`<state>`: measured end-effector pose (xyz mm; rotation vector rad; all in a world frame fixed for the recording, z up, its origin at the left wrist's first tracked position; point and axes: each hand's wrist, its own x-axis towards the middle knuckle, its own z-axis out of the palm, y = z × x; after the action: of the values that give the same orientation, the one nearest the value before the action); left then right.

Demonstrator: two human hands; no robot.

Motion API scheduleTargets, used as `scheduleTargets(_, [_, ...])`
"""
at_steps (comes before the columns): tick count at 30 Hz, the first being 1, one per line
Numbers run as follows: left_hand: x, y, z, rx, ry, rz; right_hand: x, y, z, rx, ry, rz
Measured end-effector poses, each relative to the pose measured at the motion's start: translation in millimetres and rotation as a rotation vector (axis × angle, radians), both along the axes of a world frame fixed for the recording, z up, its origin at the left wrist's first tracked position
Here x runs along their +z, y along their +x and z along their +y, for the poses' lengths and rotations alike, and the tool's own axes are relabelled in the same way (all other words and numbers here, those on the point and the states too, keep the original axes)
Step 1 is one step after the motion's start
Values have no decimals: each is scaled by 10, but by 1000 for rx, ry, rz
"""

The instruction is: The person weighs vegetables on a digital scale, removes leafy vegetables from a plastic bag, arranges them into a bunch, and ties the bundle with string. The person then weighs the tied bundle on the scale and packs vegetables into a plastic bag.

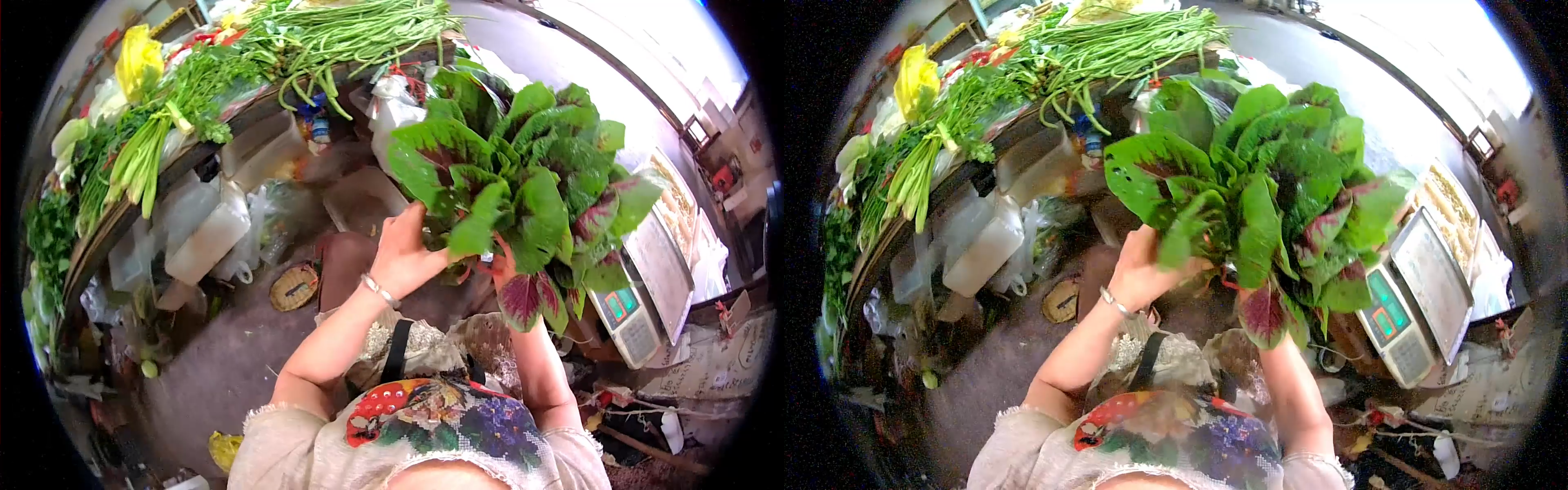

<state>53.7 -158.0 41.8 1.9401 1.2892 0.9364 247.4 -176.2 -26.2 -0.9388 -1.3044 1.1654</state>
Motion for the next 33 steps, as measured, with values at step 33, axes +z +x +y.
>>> scheduleTargets(33, [1166,-1247,649,90,921,364,-592,-241,-95,294,-434,71])
